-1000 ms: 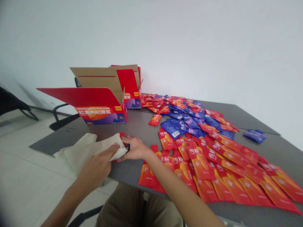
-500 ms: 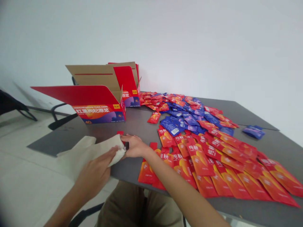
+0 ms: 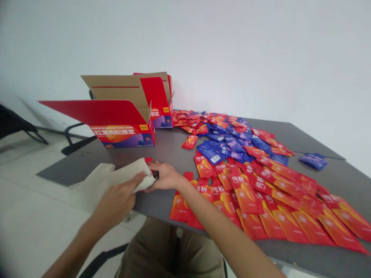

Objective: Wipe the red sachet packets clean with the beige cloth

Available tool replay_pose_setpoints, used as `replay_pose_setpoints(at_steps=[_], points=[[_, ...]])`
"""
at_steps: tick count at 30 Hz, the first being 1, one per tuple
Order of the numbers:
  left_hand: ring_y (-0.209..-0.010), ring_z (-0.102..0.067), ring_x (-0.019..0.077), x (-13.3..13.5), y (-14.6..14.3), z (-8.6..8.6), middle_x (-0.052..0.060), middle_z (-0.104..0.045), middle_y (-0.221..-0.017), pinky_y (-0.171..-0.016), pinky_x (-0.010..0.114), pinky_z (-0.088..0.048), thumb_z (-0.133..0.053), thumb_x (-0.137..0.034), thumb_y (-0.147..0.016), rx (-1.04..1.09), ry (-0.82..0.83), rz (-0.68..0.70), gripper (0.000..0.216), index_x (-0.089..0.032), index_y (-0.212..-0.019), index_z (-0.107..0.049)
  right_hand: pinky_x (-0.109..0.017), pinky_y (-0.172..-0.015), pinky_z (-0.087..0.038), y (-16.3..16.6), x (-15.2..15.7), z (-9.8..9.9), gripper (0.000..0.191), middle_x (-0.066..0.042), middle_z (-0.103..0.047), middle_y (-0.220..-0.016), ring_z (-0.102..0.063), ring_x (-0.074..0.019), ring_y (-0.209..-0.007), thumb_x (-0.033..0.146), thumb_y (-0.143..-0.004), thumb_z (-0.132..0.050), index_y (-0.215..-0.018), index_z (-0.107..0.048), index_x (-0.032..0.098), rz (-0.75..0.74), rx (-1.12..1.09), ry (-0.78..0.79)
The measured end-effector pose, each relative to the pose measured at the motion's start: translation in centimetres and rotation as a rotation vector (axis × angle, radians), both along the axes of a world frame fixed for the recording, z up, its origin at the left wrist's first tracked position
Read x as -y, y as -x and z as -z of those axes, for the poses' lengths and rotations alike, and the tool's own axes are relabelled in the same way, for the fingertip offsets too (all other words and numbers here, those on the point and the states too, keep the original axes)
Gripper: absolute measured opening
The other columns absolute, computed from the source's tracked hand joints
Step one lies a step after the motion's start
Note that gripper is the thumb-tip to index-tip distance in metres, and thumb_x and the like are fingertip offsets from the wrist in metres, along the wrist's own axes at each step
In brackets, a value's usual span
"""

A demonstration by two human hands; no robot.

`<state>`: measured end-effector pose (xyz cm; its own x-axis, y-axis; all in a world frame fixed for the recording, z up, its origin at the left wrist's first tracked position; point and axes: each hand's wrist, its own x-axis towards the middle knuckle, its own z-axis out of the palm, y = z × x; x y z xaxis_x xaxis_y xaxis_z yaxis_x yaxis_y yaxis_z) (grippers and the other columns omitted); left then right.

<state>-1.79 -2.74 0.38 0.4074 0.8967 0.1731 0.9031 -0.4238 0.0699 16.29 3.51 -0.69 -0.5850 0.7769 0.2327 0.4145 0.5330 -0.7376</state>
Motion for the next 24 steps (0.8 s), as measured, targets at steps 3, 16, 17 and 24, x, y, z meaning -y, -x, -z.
replay_pose_setpoints(at_steps=[3, 16, 17, 24], points=[[-0.113, -0.061, 0.0261, -2.1, -0.4, -0.8, 0.012, -0.055, -0.134, -0.095, 0.039, -0.048, -0.035, -0.008, -0.082, -0.038, -0.008, -0.111, 0.052, -0.013, -0.131, -0.051, -0.045, -0.110, -0.031, -0.1, 0.1, -0.1, 0.063, 0.001, -0.065, -0.123, -0.050, -0.0297, -0.127, 0.041, -0.054, -0.083, -0.114, -0.066, 0.030, 0.040, 0.009, 0.032], [-0.113, -0.061, 0.0284, -2.1, -0.5, -0.9, 0.014, -0.057, -0.132, -0.092, 0.042, -0.050, -0.034, -0.008, -0.083, -0.037, -0.023, -0.128, 0.050, -0.012, -0.129, -0.053, -0.046, -0.109, -0.032, -0.1, 0.1, 0.1, 0.062, 0.002, -0.066, -0.122, -0.051, -0.0302, -0.126, 0.040, -0.055, -0.083, -0.114, -0.066, 0.031, 0.039, -0.002, 0.030], [-0.113, -0.061, 0.0283, -2.3, -0.6, -1.0, 0.015, -0.057, -0.132, -0.093, 0.042, -0.050, -0.034, -0.008, -0.082, -0.051, -0.024, -0.130, 0.050, -0.011, -0.128, -0.053, -0.046, -0.109, -0.032, -0.1, 0.1, 0.1, 0.062, 0.002, -0.066, -0.121, -0.051, -0.0301, -0.126, 0.040, -0.055, -0.083, -0.113, -0.066, 0.032, 0.044, 0.000, 0.030], [-0.124, -0.052, 0.0218, 0.4, -0.1, -0.3, 0.009, -0.051, -0.140, -0.102, 0.034, -0.043, -0.034, -0.006, -0.080, 0.008, 0.021, -0.001, 0.057, -0.013, -0.136, -0.047, -0.046, -0.111, -0.029, 0.1, -0.2, 0.5, 0.082, -0.002, -0.058, -0.134, -0.044, -0.0310, -0.132, 0.038, -0.047, -0.086, -0.124, -0.059, 0.031, 0.038, 0.005, 0.025]])
